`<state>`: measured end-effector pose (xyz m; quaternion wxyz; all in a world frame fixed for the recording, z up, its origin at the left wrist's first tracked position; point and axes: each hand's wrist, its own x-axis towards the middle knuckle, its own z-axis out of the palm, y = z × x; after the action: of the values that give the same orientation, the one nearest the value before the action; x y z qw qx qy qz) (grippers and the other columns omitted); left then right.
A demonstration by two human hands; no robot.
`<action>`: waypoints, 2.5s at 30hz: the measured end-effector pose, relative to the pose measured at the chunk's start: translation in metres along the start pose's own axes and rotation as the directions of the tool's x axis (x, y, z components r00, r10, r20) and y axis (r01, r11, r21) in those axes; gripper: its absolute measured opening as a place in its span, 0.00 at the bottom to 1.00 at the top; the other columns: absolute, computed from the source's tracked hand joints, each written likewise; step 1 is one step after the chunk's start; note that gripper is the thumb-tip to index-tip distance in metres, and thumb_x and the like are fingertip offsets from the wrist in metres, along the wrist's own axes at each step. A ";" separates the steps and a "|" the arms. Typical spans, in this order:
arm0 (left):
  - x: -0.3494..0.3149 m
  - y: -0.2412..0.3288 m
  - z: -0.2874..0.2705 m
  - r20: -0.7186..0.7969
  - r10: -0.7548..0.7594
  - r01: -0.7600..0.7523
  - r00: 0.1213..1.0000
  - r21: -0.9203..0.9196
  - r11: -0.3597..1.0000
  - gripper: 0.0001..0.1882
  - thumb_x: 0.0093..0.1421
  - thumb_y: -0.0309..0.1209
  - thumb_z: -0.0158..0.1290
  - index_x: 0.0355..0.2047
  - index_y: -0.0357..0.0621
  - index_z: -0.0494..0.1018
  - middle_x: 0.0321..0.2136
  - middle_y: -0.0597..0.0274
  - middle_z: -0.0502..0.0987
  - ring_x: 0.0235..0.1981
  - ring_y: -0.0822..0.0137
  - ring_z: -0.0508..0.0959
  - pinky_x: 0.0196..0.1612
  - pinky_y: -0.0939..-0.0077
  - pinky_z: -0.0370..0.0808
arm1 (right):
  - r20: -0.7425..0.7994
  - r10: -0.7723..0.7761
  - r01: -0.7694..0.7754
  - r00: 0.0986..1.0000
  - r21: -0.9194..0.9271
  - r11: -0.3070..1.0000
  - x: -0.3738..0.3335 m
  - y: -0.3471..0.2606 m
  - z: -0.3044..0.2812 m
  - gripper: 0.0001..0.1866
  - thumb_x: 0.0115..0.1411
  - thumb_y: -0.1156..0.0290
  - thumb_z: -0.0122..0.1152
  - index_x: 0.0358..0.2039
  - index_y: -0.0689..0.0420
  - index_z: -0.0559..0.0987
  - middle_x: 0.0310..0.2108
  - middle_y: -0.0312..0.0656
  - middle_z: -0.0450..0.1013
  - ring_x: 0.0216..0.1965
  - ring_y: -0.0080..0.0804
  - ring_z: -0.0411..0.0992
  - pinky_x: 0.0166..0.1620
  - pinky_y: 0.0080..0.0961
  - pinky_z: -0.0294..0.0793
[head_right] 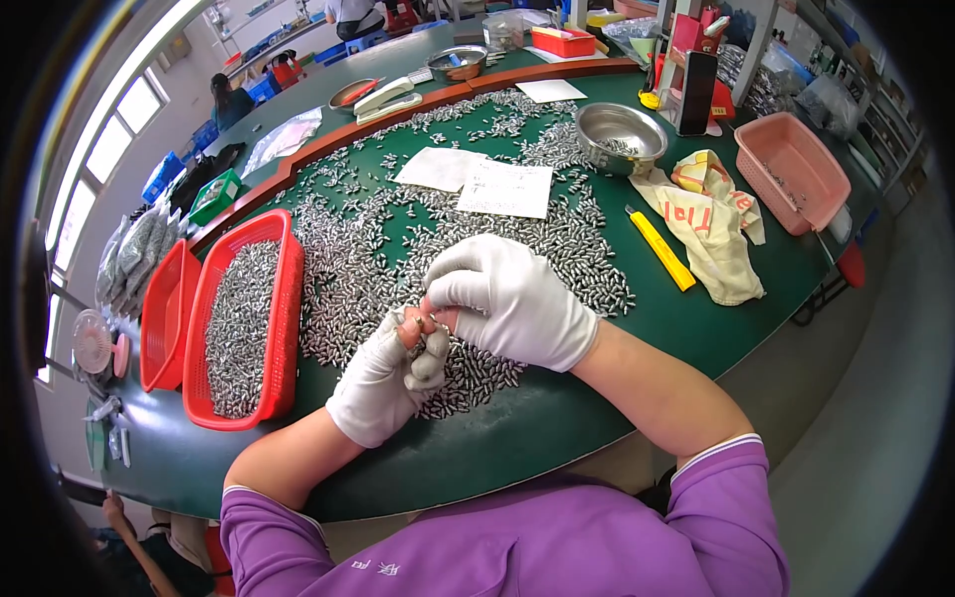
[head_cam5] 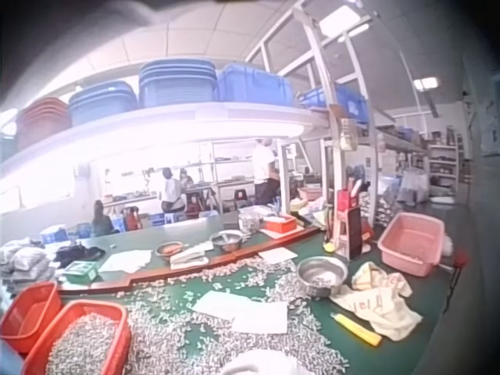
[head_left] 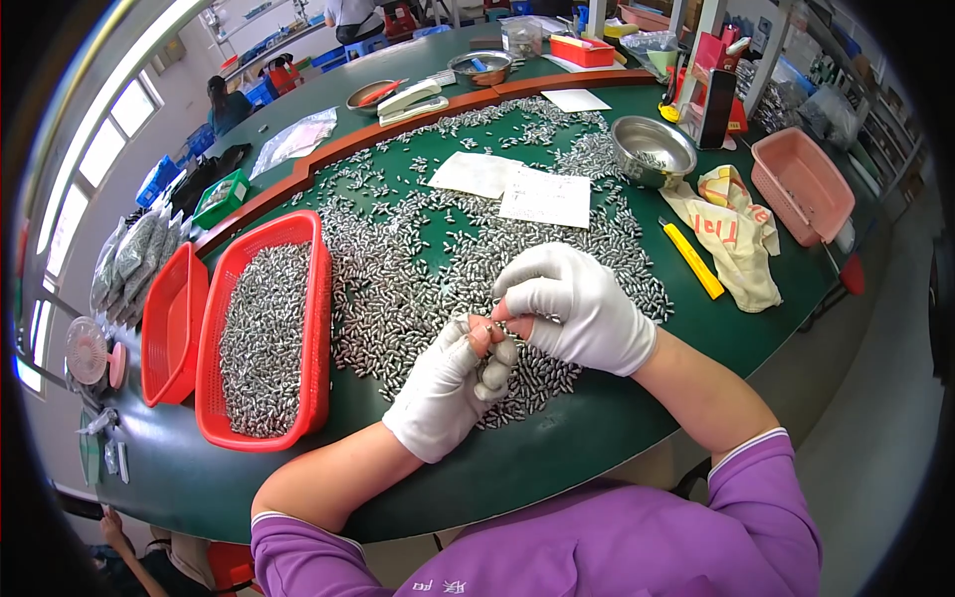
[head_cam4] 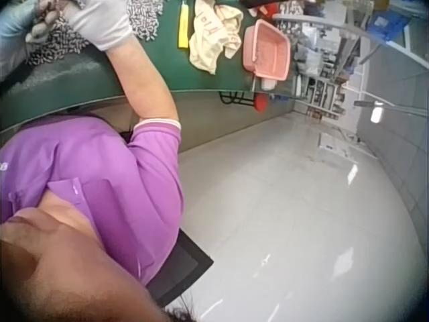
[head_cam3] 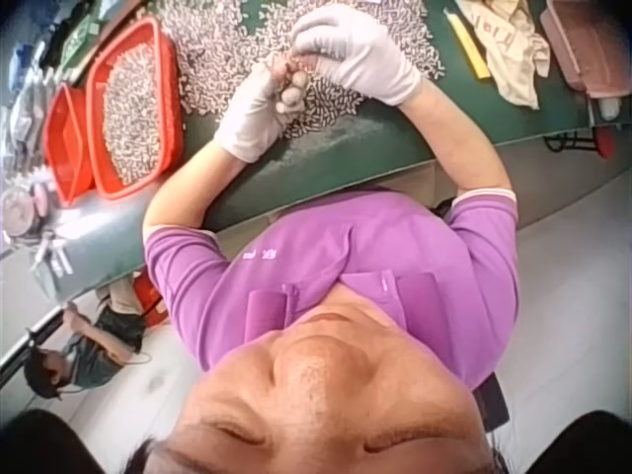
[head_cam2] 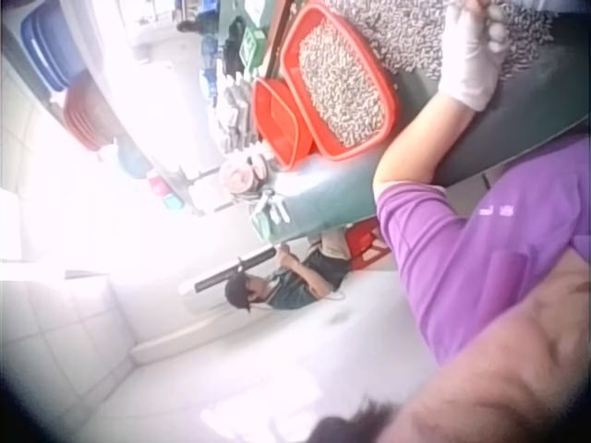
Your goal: Sorting and inspecting small cylindrical metal parts at a manufacturing workbench.
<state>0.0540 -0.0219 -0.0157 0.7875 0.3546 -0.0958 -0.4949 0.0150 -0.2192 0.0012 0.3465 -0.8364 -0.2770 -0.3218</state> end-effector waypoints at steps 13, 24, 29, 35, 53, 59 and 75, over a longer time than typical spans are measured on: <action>0.001 -0.001 -0.004 -0.009 0.007 -0.007 1.000 -0.074 0.997 0.10 0.61 0.35 0.56 0.37 0.48 0.67 0.33 0.65 0.72 0.26 0.75 0.67 0.30 0.82 0.64 | 0.046 0.387 -0.353 0.921 -0.322 0.878 -0.003 0.012 -0.026 0.05 0.49 0.73 0.65 0.29 0.54 0.80 0.32 0.39 0.76 0.37 0.39 0.73 0.42 0.30 0.72; 0.002 -0.003 -0.012 -0.001 -0.007 0.007 1.000 -0.120 0.993 0.11 0.61 0.34 0.53 0.41 0.48 0.65 0.35 0.63 0.71 0.27 0.74 0.66 0.31 0.80 0.64 | 0.325 0.530 -0.378 0.783 -0.428 0.821 -0.010 0.013 -0.017 0.06 0.50 0.65 0.63 0.29 0.50 0.81 0.31 0.39 0.72 0.39 0.38 0.72 0.43 0.34 0.72; 0.000 -0.003 -0.008 -0.018 -0.020 0.018 1.000 -0.103 0.995 0.10 0.63 0.35 0.52 0.41 0.48 0.65 0.33 0.64 0.70 0.27 0.74 0.65 0.30 0.80 0.63 | 0.302 0.547 -0.402 0.781 -0.427 0.810 -0.010 0.008 -0.011 0.05 0.49 0.67 0.61 0.27 0.51 0.80 0.32 0.39 0.71 0.39 0.39 0.71 0.43 0.34 0.72; 0.000 -0.004 -0.006 -0.019 -0.006 0.004 1.000 -0.090 0.996 0.10 0.63 0.35 0.52 0.41 0.48 0.66 0.33 0.63 0.71 0.27 0.73 0.66 0.31 0.80 0.64 | 0.335 0.518 -0.361 0.787 -0.429 0.828 -0.010 0.009 -0.010 0.07 0.50 0.65 0.62 0.30 0.50 0.80 0.33 0.39 0.71 0.39 0.40 0.71 0.44 0.35 0.72; -0.002 0.000 0.001 -0.008 -0.044 0.044 0.999 0.057 0.997 0.09 0.63 0.37 0.54 0.36 0.51 0.66 0.27 0.70 0.69 0.22 0.79 0.63 0.24 0.87 0.59 | 0.089 0.125 -0.130 0.988 0.059 0.990 -0.001 -0.009 -0.002 0.10 0.45 0.77 0.68 0.29 0.53 0.78 0.31 0.39 0.73 0.34 0.39 0.73 0.38 0.32 0.73; 0.002 0.002 -0.001 -0.015 -0.017 0.017 1.000 0.027 0.999 0.10 0.62 0.37 0.54 0.36 0.48 0.66 0.26 0.69 0.70 0.21 0.79 0.64 0.23 0.87 0.60 | 0.138 0.209 -0.230 0.968 0.160 0.960 -0.002 -0.002 0.001 0.09 0.47 0.77 0.67 0.30 0.55 0.78 0.32 0.40 0.72 0.35 0.38 0.73 0.40 0.30 0.73; 0.001 0.001 0.000 -0.054 -0.023 0.025 0.998 0.034 0.999 0.11 0.61 0.37 0.56 0.37 0.49 0.66 0.28 0.69 0.70 0.23 0.79 0.66 0.25 0.86 0.63 | 0.005 0.131 -0.131 0.991 0.088 0.987 -0.004 -0.001 0.003 0.11 0.46 0.78 0.68 0.32 0.55 0.79 0.31 0.40 0.74 0.33 0.37 0.74 0.36 0.29 0.74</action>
<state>0.0549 -0.0221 -0.0153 0.7776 0.3825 -0.0788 -0.4928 0.0127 -0.2169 -0.0026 0.4036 -0.8366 -0.2350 -0.2863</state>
